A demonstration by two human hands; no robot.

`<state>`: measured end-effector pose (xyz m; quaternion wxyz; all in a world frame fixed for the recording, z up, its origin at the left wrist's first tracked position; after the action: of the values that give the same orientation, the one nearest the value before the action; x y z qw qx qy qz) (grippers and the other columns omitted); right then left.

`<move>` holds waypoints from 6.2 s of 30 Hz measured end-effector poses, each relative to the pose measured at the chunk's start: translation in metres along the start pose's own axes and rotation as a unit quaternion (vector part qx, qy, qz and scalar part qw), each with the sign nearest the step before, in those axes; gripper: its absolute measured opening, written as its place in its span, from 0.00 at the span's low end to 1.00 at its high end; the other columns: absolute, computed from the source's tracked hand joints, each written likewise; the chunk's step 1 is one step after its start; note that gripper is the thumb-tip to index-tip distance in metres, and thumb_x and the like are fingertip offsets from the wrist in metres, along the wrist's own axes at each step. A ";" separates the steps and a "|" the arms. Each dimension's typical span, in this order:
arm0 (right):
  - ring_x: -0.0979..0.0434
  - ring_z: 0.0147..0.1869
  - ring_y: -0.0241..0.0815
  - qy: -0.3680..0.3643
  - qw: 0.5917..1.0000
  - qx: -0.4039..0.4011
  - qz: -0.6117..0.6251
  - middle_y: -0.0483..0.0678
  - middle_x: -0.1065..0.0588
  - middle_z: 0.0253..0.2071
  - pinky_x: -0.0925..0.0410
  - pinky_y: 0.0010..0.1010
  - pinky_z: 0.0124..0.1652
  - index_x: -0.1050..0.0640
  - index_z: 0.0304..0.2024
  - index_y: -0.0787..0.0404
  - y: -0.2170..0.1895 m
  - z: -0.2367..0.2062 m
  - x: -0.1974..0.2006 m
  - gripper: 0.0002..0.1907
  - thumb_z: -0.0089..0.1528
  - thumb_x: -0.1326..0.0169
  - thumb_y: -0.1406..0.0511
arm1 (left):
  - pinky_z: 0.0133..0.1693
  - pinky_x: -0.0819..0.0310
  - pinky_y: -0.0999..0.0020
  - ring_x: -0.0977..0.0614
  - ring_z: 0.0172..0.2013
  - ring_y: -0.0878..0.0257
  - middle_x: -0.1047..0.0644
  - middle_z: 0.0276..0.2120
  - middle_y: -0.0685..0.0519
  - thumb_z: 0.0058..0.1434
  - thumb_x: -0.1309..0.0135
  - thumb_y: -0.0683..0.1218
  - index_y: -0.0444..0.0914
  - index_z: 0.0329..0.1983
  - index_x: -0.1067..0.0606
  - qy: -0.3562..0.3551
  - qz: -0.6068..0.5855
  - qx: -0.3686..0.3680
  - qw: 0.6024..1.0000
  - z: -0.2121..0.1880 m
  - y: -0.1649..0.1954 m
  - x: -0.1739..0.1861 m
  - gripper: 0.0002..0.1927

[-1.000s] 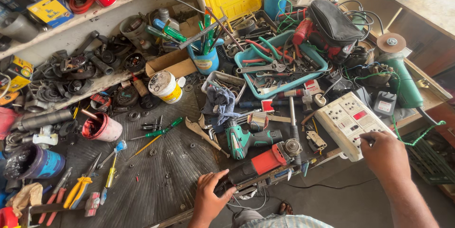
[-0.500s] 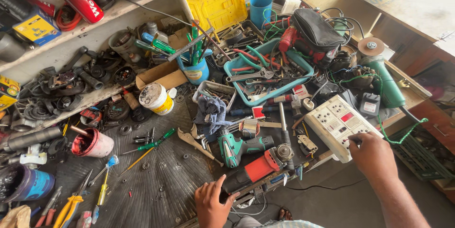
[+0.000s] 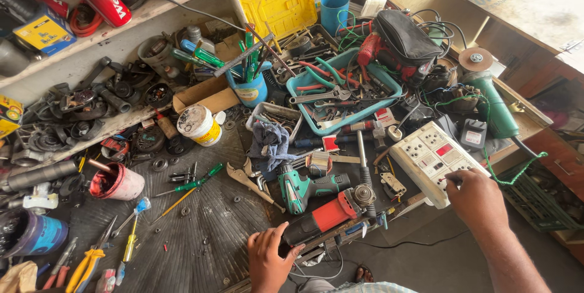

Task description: The person assembles small mechanical parts on a cluttered workbench, using a screwdriver to tighten a component and a cloth to wipe the assembled piece. They also briefly interact with a power strip and handle a red power tool.

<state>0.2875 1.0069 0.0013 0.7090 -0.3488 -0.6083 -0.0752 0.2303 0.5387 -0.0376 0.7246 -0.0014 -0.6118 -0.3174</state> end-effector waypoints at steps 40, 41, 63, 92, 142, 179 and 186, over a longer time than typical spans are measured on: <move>0.17 0.44 0.52 0.001 1.000 0.003 -0.018 0.53 0.20 0.45 0.26 0.42 0.49 0.14 0.46 0.56 -0.004 0.001 -0.002 0.13 0.63 0.44 0.60 | 0.54 0.39 0.49 0.21 0.43 0.57 0.22 0.35 0.53 0.51 0.33 0.61 0.41 0.59 0.28 -0.011 0.004 0.019 1.000 0.001 -0.004 -0.003 0.36; 0.17 0.45 0.52 0.004 1.000 0.006 -0.019 0.53 0.20 0.44 0.26 0.42 0.49 0.14 0.46 0.56 -0.004 0.000 -0.002 0.13 0.63 0.44 0.60 | 0.54 0.39 0.49 0.21 0.43 0.57 0.22 0.35 0.53 0.51 0.33 0.61 0.41 0.59 0.28 -0.012 0.005 0.020 1.000 0.001 -0.004 -0.003 0.36; 0.17 0.43 0.52 -0.005 1.000 0.002 -0.024 0.52 0.20 0.45 0.26 0.41 0.47 0.14 0.46 0.56 -0.006 -0.001 -0.002 0.14 0.64 0.44 0.60 | 0.55 0.39 0.49 0.20 0.43 0.57 0.21 0.36 0.53 0.50 0.31 0.59 0.40 0.57 0.27 -0.003 -0.009 0.023 1.000 0.004 0.004 0.007 0.35; 0.17 0.42 0.51 -0.004 1.000 0.007 -0.018 0.52 0.20 0.44 0.26 0.41 0.47 0.14 0.46 0.56 -0.005 0.002 -0.007 0.13 0.63 0.43 0.60 | 0.59 0.43 0.49 0.21 0.50 0.57 0.19 0.51 0.52 0.51 0.41 0.39 0.40 0.65 0.30 0.002 -0.058 -0.038 0.998 0.002 0.002 0.006 0.34; 0.17 0.43 0.53 0.009 1.000 0.015 -0.012 0.53 0.19 0.44 0.26 0.42 0.47 0.14 0.45 0.56 -0.007 0.005 -0.009 0.13 0.62 0.43 0.60 | 0.50 0.34 0.52 0.21 0.45 0.52 0.23 0.55 0.46 0.55 0.42 0.36 0.50 0.70 0.31 0.040 -0.018 -0.135 0.990 -0.004 0.010 0.012 0.37; 0.17 0.50 0.50 -0.103 0.985 0.020 -0.137 0.46 0.20 0.49 0.25 0.42 0.49 0.14 0.45 0.47 -0.011 0.015 -0.005 0.13 0.61 0.46 0.58 | 0.55 0.39 0.55 0.20 0.50 0.58 0.20 0.49 0.53 0.49 0.30 0.55 0.41 0.58 0.28 0.047 -0.061 -0.006 0.997 0.000 0.007 0.008 0.35; 0.18 0.50 0.51 -0.070 0.986 0.060 -0.141 0.47 0.20 0.46 0.25 0.43 0.49 0.14 0.45 0.48 -0.019 0.005 -0.005 0.14 0.62 0.49 0.61 | 0.54 0.38 0.56 0.19 0.46 0.59 0.19 0.47 0.53 0.49 0.30 0.55 0.41 0.58 0.28 0.042 -0.059 -0.003 0.997 -0.001 0.009 0.008 0.35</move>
<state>0.2716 0.9938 0.0043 0.6665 -0.2207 -0.7030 -0.1132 0.2360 0.5417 -0.0267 0.7297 0.0458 -0.5786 -0.3615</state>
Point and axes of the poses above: each hand's wrist, its own z-axis towards the middle knuckle, its own x-axis out of the back of the hand, y = z × x, the point moved 9 cm from there along z, towards the middle knuckle
